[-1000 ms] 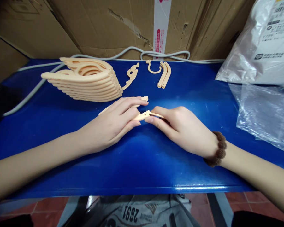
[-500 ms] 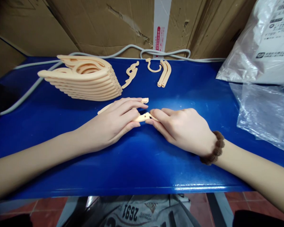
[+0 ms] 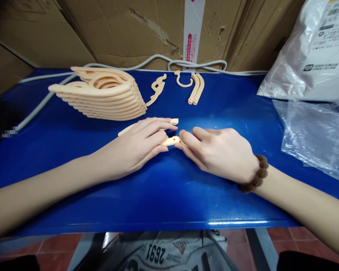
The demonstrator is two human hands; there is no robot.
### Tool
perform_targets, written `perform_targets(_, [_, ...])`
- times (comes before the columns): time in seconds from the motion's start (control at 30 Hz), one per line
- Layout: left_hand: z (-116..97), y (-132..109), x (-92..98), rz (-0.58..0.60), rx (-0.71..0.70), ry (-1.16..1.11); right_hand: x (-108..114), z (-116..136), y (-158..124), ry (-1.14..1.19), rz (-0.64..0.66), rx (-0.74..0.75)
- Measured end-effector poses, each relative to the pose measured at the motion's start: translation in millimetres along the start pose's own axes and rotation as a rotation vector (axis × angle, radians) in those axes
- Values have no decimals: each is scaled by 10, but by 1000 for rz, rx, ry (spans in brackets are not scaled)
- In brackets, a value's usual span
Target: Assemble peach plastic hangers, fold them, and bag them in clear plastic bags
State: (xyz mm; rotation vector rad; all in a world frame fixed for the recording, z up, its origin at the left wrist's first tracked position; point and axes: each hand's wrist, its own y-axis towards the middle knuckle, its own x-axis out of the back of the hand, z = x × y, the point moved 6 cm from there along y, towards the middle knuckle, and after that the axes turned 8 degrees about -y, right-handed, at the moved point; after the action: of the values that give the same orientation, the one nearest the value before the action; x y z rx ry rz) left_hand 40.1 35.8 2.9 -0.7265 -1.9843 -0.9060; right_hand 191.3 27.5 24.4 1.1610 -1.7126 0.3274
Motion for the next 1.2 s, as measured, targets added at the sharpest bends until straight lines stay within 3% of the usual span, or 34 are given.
perform_targets(0.33, [4,1,-3,35,9,-10,50,6,4,-92,-64,70])
perform_targets(0.6, [-1,8,1,26,-15,-13,16,-7,-4,-97,-23,54])
perform_targets(1.2, [-12,15,-4,42,-30,-24,71,18,19,-103,-91,78])
